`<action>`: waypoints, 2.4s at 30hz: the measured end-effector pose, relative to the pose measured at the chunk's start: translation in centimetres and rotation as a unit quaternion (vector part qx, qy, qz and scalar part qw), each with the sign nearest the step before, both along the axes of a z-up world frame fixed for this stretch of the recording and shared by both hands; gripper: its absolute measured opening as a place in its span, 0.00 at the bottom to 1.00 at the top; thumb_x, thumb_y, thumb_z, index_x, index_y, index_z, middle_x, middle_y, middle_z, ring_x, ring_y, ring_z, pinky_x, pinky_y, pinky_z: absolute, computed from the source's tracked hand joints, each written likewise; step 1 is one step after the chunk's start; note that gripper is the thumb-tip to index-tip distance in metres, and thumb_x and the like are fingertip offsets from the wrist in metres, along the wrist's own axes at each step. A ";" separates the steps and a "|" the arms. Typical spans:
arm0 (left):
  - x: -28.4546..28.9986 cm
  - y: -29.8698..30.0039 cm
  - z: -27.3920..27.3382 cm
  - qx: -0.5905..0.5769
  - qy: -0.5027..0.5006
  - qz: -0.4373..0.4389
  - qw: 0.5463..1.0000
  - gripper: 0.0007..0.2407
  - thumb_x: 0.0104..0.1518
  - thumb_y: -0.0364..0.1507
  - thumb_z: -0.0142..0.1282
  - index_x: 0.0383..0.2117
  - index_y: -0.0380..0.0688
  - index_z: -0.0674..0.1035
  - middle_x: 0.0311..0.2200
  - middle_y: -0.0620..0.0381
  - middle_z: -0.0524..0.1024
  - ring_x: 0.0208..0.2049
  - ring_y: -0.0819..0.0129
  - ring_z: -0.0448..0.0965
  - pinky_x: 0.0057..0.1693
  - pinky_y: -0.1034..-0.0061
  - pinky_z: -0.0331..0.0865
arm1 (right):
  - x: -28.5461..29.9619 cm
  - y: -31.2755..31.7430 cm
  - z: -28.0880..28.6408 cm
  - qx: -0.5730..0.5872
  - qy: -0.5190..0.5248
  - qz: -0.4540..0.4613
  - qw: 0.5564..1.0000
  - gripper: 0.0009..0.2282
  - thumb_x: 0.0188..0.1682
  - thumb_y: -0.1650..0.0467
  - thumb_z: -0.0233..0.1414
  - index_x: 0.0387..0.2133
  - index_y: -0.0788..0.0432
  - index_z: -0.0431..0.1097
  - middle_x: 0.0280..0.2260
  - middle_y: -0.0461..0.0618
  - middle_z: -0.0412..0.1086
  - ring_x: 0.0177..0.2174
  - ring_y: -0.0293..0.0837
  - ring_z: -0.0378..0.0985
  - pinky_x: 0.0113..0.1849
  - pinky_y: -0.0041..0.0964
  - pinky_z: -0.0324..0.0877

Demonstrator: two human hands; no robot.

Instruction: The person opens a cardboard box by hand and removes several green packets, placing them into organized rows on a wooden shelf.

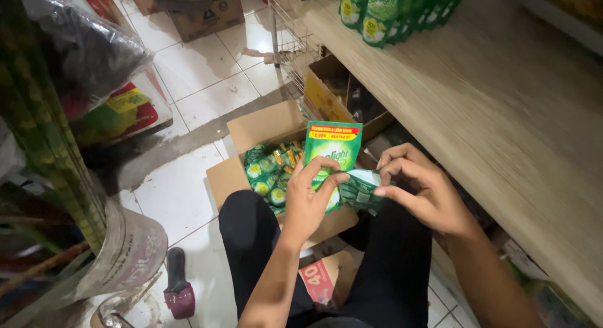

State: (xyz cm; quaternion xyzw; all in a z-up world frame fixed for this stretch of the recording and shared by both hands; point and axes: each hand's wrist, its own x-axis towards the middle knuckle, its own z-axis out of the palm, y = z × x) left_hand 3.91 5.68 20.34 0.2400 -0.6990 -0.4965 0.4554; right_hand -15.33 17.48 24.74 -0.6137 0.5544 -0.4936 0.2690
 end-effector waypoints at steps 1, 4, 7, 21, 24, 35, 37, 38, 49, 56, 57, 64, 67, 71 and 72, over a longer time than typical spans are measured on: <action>0.2 0.3 0.3 -0.007 -0.005 0.004 1.000 0.07 0.55 0.26 0.65 0.34 0.40 0.79 0.38 0.50 0.77 0.43 0.59 0.80 0.51 0.72 0.71 | 0.3 0.3 0.1 0.005 -0.025 0.001 1.000 0.06 0.46 0.76 0.60 0.34 0.62 0.72 0.48 0.50 0.65 0.47 0.39 0.69 0.48 0.33 0.66; 0.8 1.7 1.1 -0.034 -0.026 0.035 0.998 0.06 0.55 0.26 0.66 0.35 0.41 0.79 0.38 0.50 0.77 0.43 0.58 0.79 0.50 0.71 0.71 | 1.1 1.5 0.4 0.005 0.029 -0.044 0.999 0.09 0.42 0.77 0.63 0.34 0.62 0.72 0.50 0.50 0.66 0.43 0.38 0.69 0.41 0.32 0.65; 2.0 4.6 1.2 -0.050 0.000 0.045 0.998 0.06 0.57 0.25 0.64 0.36 0.40 0.78 0.40 0.49 0.76 0.43 0.58 0.79 0.50 0.72 0.72 | 1.8 4.0 0.0 -0.024 0.047 -0.049 0.997 0.10 0.45 0.78 0.62 0.38 0.63 0.71 0.49 0.52 0.67 0.45 0.39 0.71 0.44 0.31 0.68; 3.6 13.3 1.7 -0.044 -0.015 0.008 0.999 0.07 0.59 0.27 0.65 0.39 0.40 0.79 0.39 0.52 0.79 0.45 0.62 0.79 0.53 0.74 0.71 | 5.0 14.7 0.2 -0.076 0.115 -0.091 0.986 0.08 0.50 0.79 0.61 0.40 0.66 0.69 0.45 0.54 0.72 0.41 0.40 0.74 0.41 0.31 0.69; 2.1 13.9 2.0 -0.048 -0.004 -0.031 0.998 0.07 0.59 0.28 0.66 0.38 0.40 0.79 0.39 0.52 0.78 0.44 0.62 0.79 0.53 0.74 0.71 | 4.3 16.5 0.3 -0.084 0.065 -0.093 0.990 0.08 0.51 0.79 0.59 0.42 0.65 0.69 0.46 0.53 0.70 0.45 0.40 0.74 0.46 0.32 0.70; -3.2 12.5 4.1 -0.097 0.044 -0.063 0.992 0.07 0.57 0.27 0.66 0.36 0.40 0.79 0.38 0.52 0.78 0.43 0.59 0.79 0.52 0.72 0.72 | -0.8 19.2 -3.3 0.011 -0.082 -0.264 0.961 0.20 0.61 0.62 0.43 0.61 0.61 0.62 0.39 0.60 0.71 0.25 0.39 0.72 0.26 0.29 0.67; -4.0 12.1 4.2 -0.111 0.043 -0.048 0.992 0.07 0.57 0.27 0.66 0.36 0.41 0.79 0.38 0.53 0.78 0.43 0.58 0.79 0.53 0.71 0.72 | -1.8 19.4 -4.9 0.124 -0.143 -0.273 0.943 0.26 0.60 0.54 0.34 0.59 0.59 0.66 0.33 0.67 0.75 0.19 0.45 0.75 0.20 0.31 0.66; -4.4 11.8 4.2 -0.112 0.037 -0.051 0.992 0.06 0.57 0.26 0.65 0.36 0.42 0.80 0.38 0.53 0.79 0.44 0.58 0.79 0.53 0.71 0.72 | -2.0 19.2 -5.8 0.115 -0.255 -0.199 0.939 0.26 0.58 0.53 0.34 0.59 0.57 0.62 0.35 0.69 0.75 0.21 0.47 0.77 0.20 0.32 0.68; -5.4 5.8 2.0 -0.125 -0.038 -0.180 0.975 0.07 0.50 0.24 0.69 0.33 0.45 0.84 0.33 0.57 0.85 0.45 0.62 0.84 0.74 0.62 0.58 | -3.2 12.1 -8.6 0.056 -0.524 -0.072 0.847 0.28 0.60 0.68 0.50 0.74 0.59 0.51 0.54 0.60 0.70 0.42 0.51 0.75 0.30 0.31 0.74; -7.3 -2.1 1.8 0.051 0.081 -0.158 0.983 0.16 0.71 0.36 0.45 0.52 0.39 0.81 0.51 0.51 0.81 0.55 0.65 0.77 0.65 0.70 0.64 | -5.8 3.7 0.9 -0.050 -0.173 -0.300 0.937 0.49 0.49 0.80 0.54 0.72 0.43 0.18 0.52 0.63 0.69 0.48 0.45 0.78 0.47 0.46 0.77; -8.0 -3.0 1.7 0.052 0.064 -0.138 0.987 0.17 0.70 0.37 0.44 0.51 0.37 0.81 0.50 0.50 0.81 0.54 0.64 0.77 0.64 0.70 0.64 | -7.3 2.5 1.4 -0.061 -0.106 -0.328 0.937 0.49 0.51 0.80 0.54 0.72 0.44 0.15 0.53 0.65 0.70 0.48 0.45 0.79 0.49 0.46 0.77; -12.6 -6.6 0.9 0.123 0.038 -0.135 0.982 0.16 0.68 0.35 0.45 0.49 0.37 0.82 0.48 0.50 0.82 0.52 0.66 0.78 0.61 0.73 0.65 | -19.3 -7.0 -0.1 -0.072 0.083 -0.428 0.897 0.47 0.56 0.78 0.56 0.73 0.46 0.18 0.54 0.61 0.74 0.48 0.45 0.82 0.45 0.42 0.77; -14.1 -7.1 0.6 0.150 0.040 -0.151 0.976 0.15 0.67 0.34 0.47 0.49 0.37 0.82 0.49 0.50 0.82 0.53 0.67 0.78 0.61 0.73 0.65 | -22.8 -9.9 -2.7 0.039 0.090 -0.458 0.884 0.46 0.52 0.77 0.56 0.72 0.47 0.22 0.65 0.56 0.56 0.45 0.45 0.80 0.38 0.41 0.78; -14.8 -7.7 -0.3 0.140 0.005 -0.153 0.978 0.14 0.67 0.33 0.47 0.49 0.37 0.82 0.47 0.51 0.82 0.51 0.68 0.78 0.60 0.74 0.66 | -25.2 -10.3 -7.1 -0.054 0.086 -0.400 0.911 0.37 0.52 0.72 0.60 0.71 0.58 0.41 0.49 0.56 0.76 0.45 0.42 0.80 0.45 0.39 0.76; -15.0 -7.8 -0.6 0.158 0.015 -0.164 0.974 0.14 0.67 0.32 0.48 0.49 0.38 0.82 0.47 0.51 0.82 0.51 0.69 0.78 0.60 0.75 0.66 | -25.5 -10.1 -7.6 -0.070 0.116 -0.384 0.913 0.34 0.51 0.71 0.62 0.68 0.61 0.49 0.50 0.57 0.74 0.47 0.43 0.79 0.46 0.40 0.75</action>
